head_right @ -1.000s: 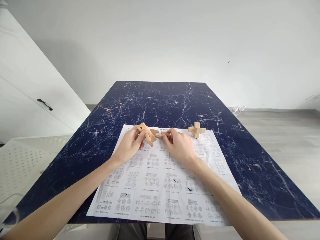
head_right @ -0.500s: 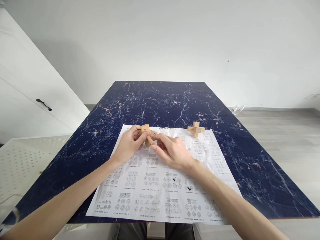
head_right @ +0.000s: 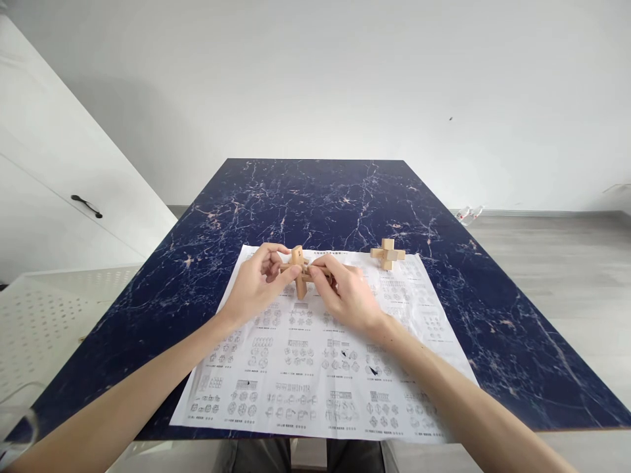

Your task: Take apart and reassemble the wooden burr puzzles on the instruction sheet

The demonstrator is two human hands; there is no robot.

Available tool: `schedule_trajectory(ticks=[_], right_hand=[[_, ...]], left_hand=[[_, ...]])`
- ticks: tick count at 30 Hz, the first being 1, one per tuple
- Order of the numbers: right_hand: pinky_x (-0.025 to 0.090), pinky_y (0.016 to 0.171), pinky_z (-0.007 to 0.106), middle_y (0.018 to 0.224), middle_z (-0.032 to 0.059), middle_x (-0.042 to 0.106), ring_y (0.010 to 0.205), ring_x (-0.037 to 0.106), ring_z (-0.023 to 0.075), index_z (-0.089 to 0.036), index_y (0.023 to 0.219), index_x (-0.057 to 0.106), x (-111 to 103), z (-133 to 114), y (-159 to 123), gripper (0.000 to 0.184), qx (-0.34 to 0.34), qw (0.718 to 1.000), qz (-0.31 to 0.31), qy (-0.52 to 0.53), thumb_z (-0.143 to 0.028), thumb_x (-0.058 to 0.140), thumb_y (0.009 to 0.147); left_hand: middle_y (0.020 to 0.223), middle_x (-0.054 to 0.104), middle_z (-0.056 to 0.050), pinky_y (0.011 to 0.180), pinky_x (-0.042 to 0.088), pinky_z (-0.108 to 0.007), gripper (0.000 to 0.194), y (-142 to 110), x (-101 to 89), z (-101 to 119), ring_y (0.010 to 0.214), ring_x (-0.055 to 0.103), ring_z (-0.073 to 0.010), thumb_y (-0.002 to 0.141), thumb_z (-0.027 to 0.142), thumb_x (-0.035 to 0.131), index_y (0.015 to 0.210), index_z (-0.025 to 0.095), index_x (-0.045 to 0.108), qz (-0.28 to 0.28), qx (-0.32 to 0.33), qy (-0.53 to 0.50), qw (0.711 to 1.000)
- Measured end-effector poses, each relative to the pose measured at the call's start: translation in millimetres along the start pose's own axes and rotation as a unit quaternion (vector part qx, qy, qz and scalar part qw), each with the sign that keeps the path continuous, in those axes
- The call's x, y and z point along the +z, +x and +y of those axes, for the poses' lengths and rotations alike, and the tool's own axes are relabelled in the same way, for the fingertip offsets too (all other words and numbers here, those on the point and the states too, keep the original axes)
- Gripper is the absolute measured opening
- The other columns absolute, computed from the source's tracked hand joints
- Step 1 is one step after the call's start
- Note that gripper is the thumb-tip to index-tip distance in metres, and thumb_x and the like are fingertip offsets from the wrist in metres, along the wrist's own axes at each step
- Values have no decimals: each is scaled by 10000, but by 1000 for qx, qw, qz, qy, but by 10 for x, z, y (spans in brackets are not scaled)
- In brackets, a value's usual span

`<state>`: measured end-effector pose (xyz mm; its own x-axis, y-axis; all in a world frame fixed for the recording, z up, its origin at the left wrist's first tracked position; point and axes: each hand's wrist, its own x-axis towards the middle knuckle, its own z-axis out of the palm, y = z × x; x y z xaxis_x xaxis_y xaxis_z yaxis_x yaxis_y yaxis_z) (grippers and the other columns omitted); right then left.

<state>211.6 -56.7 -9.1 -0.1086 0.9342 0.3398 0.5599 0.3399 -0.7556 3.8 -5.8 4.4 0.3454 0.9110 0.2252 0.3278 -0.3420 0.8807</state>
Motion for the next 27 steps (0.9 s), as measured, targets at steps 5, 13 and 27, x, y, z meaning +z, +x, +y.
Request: schedule_trajectory(ticks=[5,13,27], right_hand=[[396,583,343,728,17,640,597,508,174,-253,982,612,10,-23,-28,290,-5,999,-18,46,-450,459,1130],[448,628,344,758,23,677,636,568,180,-244,1031,651,14,27,-10,288,-1,996,-27,82,-464,492,1128],[423,609,325,829,38,709,655,555,170,-225,1050,697,-31,43,47,318,-10,998,-33,62,-466,503,1125]], left_hand=[[1077,741,-49,821,582,-324,403,0,-9,25,944,737,-206,970,520,743,1246,244,645,-100,0,-78,992],[936,777,-53,753,630,-335,403,-39,22,51,816,775,-210,1010,512,705,1254,206,608,-179,-43,-140,973],[798,748,-28,641,587,-286,384,-11,24,73,735,742,-192,1012,520,716,1174,188,609,-177,-38,-163,970]])
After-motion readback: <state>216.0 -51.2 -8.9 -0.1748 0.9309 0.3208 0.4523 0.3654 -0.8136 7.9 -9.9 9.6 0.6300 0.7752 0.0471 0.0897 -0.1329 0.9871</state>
